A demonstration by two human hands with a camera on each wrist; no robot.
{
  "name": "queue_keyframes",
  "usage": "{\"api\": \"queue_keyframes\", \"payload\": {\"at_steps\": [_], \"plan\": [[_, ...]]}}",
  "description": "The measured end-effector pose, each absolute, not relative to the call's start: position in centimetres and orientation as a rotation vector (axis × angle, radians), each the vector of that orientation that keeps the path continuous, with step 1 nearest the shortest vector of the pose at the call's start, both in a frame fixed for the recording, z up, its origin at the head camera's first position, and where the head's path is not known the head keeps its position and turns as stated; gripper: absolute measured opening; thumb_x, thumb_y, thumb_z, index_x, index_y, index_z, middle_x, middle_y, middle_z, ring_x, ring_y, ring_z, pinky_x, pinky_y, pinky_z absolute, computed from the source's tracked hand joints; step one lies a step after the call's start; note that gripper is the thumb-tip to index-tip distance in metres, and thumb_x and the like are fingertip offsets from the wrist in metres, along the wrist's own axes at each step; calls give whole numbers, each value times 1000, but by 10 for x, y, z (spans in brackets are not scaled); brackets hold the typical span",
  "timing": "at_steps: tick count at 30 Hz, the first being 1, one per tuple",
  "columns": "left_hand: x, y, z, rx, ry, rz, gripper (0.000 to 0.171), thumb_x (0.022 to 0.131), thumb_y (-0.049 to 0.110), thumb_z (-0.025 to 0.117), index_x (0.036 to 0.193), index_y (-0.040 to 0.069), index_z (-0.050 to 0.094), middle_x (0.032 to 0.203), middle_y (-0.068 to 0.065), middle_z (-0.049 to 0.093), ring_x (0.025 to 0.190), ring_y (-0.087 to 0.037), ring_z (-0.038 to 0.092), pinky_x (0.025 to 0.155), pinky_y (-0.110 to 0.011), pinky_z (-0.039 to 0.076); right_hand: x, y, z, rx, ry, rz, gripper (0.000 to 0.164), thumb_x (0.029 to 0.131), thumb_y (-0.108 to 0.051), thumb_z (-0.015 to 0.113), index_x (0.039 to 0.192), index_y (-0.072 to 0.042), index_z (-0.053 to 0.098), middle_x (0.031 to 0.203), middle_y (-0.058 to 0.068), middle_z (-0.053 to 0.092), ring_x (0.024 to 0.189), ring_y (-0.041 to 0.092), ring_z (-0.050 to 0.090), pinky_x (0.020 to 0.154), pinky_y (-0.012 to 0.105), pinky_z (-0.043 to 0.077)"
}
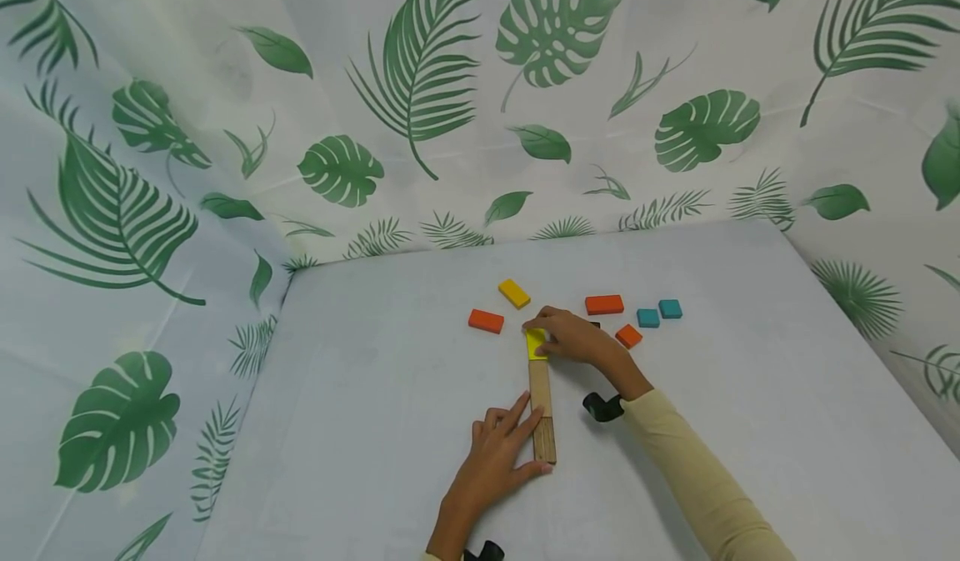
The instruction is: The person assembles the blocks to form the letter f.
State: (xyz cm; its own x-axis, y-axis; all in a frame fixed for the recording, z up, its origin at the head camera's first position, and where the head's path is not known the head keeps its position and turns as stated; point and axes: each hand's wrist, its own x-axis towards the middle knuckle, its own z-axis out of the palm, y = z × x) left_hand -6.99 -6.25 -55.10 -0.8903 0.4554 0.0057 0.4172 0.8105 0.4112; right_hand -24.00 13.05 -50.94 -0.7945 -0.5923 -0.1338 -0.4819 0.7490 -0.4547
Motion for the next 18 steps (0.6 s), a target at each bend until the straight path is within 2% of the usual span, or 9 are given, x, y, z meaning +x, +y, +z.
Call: {"api": "queue_keyframes", "payload": {"at_steps": [7, 13, 18], "plan": [[-70, -63, -552, 702, 2893, 635, 79, 85, 64, 58, 152, 32, 33, 163, 5, 22, 116, -14, 40, 78, -27, 27, -239, 131, -514, -854, 2644, -676, 42, 89, -18, 71, 130, -12, 64, 117, 17, 59, 85, 18, 54, 80, 32, 53], [-70, -63, -552, 711, 2897, 644, 78, 85, 64, 58, 152, 32, 34, 163, 4, 23, 115, -14, 40, 77, -26, 27, -237, 134, -521, -859, 2627, -766, 32, 90, -13, 70, 122, -13, 69, 117, 17, 55, 86, 19, 56, 82, 34, 54], [-69, -63, -552, 719, 2912, 640, 78, 85, 64, 58, 152, 31, 35, 163, 3, 25, 115, -13, 40, 77, -26, 26, -236, 135, -528, -839, 2651, -810, 40, 91, -13, 69, 130, -9, 62, 122, 18, 54, 88, 19, 56, 83, 35, 54]]}}
